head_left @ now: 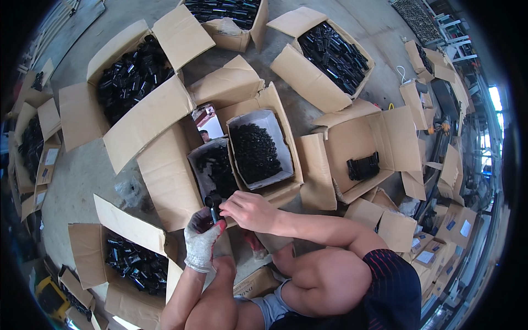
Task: The person assembles small black metal components by hand, inserting a small screw into a hole in a curved metal piece while sitting on the floor surrounded by boxes of similar parts.
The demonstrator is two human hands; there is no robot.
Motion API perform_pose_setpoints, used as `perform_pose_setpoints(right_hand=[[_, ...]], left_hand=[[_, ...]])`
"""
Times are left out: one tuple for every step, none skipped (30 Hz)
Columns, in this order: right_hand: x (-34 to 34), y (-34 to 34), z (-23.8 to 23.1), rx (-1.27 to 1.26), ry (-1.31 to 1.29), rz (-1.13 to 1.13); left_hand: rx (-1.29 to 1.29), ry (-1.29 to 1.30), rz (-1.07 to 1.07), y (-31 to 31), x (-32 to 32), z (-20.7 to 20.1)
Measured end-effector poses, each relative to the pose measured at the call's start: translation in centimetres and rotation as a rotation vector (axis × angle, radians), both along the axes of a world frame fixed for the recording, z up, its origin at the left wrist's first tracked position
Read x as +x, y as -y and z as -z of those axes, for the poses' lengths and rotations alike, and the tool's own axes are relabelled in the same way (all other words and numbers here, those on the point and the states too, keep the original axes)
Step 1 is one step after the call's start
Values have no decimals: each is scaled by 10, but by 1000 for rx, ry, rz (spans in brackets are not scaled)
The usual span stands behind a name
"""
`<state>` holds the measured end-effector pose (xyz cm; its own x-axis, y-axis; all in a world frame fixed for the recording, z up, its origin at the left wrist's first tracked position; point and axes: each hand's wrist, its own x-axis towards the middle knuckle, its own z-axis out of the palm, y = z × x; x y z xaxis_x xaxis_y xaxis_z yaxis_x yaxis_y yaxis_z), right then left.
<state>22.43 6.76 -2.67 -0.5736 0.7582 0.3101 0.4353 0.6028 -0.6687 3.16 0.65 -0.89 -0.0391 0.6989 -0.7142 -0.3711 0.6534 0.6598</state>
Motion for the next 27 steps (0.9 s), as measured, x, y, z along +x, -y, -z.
perform_pose_setpoints(right_hand=[[-1, -1, -2, -5, 10, 2], [-3, -1, -4, -9, 21, 3], [-3, -2, -5, 0, 22, 9], [-4, -3, -5, 9, 24, 14], [-6, -3, -5, 15, 19, 18], [-7, -2, -5, 19, 23, 28], [-7, -2, -4, 24, 33, 38], [-7, -1, -4, 29, 43, 48], [-8, -1, -5, 22, 57, 50], [-8, 0, -5, 9, 63, 58], [-9, 0, -5, -3, 70, 68], [-10, 1, -4, -16, 76, 78], [-11, 2, -4, -23, 70, 90], [-12, 2, -4, -19, 88, 91], [-13, 1, -6, -15, 106, 93], [-13, 1, -7, -9, 125, 96], [-12, 3, -6, -34, 150, 98], [-12, 5, -6, -58, 176, 100], [-11, 6, -5, -82, 201, 102], [-10, 6, -5, -116, 196, 94], [-9, 6, -6, -150, 190, 86], [-9, 5, -7, -183, 181, 77], [-10, 4, -10, -163, 133, 103], [-11, 1, -14, -144, 86, 130], [-12, 0, -17, -123, 40, 158], [-13, 1, -16, -148, 12, 155], [-14, 2, -15, -172, -18, 153]], left_hand=[[-1, -8, -7, 0, 0, -2], [-3, -16, -15, 0, 0, -4], [3, -24, -2, -1, 0, -4], [8, -32, 10, -3, 0, -3], [12, -46, 20, -3, -1, -4], [10, -66, 39, -3, -2, -2], [11, -55, 35, -4, -1, -3], [11, -44, 30, -4, 0, -3], [14, -51, 31, -3, -1, -2], [18, -54, 33, -3, -1, 0], [22, -57, 36, -2, -1, 1], [27, -65, 34, -2, -1, -1], [32, -70, 33, -2, 0, -2], [38, -75, 34, -2, 1, -3], [44, -79, 36, -2, 2, -3], [52, -83, 38, -2, 3, -3], [60, -86, 41, -2, 4, -3], [67, -87, 44, -2, 4, -3], [75, -87, 49, -2, 5, -4], [82, -87, 53, -3, 5, -4], [85, -87, 48, -3, 6, -4], [89, -89, 43, -3, 5, -4], [93, -92, 38, -2, 5, -4], [90, -83, 27, -1, 3, -3], [87, -72, 17, 0, 3, 0], [85, -60, 8, 1, 3, 2], [84, -60, 5, 1, 2, 2]])
